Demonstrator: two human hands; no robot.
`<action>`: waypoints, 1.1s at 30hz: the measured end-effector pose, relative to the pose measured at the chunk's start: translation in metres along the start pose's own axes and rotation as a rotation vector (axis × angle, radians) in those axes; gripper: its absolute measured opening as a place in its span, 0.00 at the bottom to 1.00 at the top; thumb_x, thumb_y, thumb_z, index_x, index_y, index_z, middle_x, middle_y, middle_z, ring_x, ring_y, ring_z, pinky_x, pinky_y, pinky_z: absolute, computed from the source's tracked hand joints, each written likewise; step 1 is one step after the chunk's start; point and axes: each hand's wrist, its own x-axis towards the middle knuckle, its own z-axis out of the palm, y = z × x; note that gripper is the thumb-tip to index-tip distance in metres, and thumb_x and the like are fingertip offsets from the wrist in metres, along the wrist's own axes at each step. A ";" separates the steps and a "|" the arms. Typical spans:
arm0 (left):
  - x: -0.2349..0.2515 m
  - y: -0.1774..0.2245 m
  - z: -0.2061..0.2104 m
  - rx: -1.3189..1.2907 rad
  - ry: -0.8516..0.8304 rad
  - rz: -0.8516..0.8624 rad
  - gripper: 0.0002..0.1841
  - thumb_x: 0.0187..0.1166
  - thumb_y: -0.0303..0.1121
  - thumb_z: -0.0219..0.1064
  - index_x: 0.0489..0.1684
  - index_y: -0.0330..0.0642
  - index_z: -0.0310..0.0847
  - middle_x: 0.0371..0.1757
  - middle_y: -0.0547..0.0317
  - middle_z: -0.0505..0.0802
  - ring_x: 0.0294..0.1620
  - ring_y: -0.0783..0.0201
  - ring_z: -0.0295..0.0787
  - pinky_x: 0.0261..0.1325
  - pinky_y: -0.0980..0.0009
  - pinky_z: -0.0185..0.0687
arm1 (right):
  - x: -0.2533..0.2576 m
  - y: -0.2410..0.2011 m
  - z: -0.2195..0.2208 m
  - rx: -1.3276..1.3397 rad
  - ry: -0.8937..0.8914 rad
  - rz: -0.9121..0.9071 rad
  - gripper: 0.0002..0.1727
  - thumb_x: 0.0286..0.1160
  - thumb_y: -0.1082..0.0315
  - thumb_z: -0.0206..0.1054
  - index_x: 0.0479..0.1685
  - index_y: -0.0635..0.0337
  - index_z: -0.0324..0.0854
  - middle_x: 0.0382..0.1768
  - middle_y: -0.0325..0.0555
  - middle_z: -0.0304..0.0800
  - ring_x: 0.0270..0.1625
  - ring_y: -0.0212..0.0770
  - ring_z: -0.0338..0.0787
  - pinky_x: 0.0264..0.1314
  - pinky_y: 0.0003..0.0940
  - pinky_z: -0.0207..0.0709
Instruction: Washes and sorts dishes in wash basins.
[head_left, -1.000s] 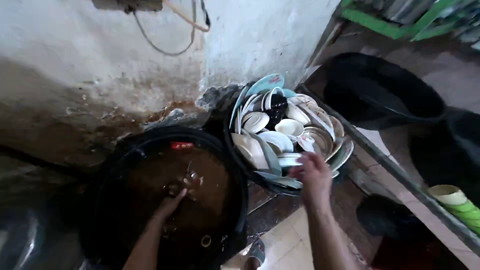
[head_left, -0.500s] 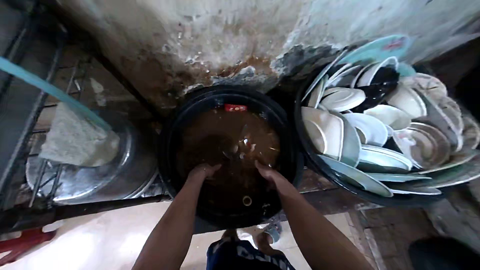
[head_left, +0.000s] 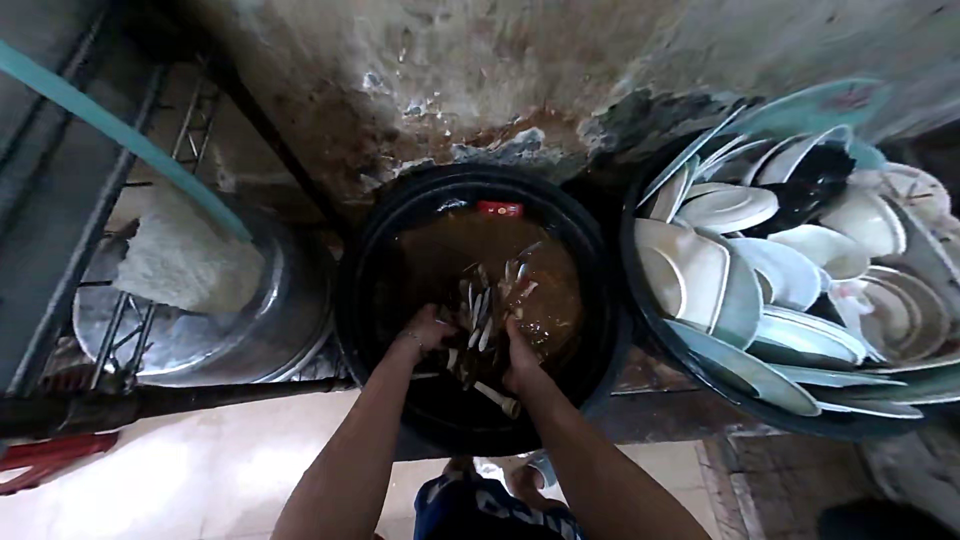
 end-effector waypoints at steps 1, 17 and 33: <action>-0.005 0.006 -0.002 0.048 0.002 0.032 0.32 0.81 0.34 0.72 0.84 0.42 0.66 0.73 0.35 0.83 0.71 0.38 0.82 0.69 0.37 0.79 | -0.003 -0.003 0.004 0.046 -0.016 0.005 0.43 0.79 0.24 0.49 0.83 0.46 0.68 0.71 0.51 0.81 0.70 0.53 0.82 0.67 0.61 0.78; -0.013 0.043 -0.043 -0.138 0.251 0.277 0.37 0.85 0.51 0.66 0.89 0.41 0.61 0.78 0.36 0.82 0.74 0.42 0.84 0.76 0.43 0.78 | -0.062 -0.068 0.035 0.242 -0.164 0.003 0.36 0.90 0.40 0.51 0.88 0.53 0.57 0.70 0.62 0.78 0.61 0.60 0.88 0.57 0.60 0.86; 0.091 0.053 -0.042 0.414 0.240 -0.040 0.48 0.83 0.72 0.48 0.70 0.27 0.80 0.73 0.27 0.83 0.79 0.34 0.78 0.80 0.33 0.68 | 0.037 -0.100 -0.061 -0.570 0.367 -0.186 0.49 0.85 0.28 0.44 0.77 0.68 0.74 0.74 0.73 0.77 0.78 0.68 0.76 0.77 0.70 0.68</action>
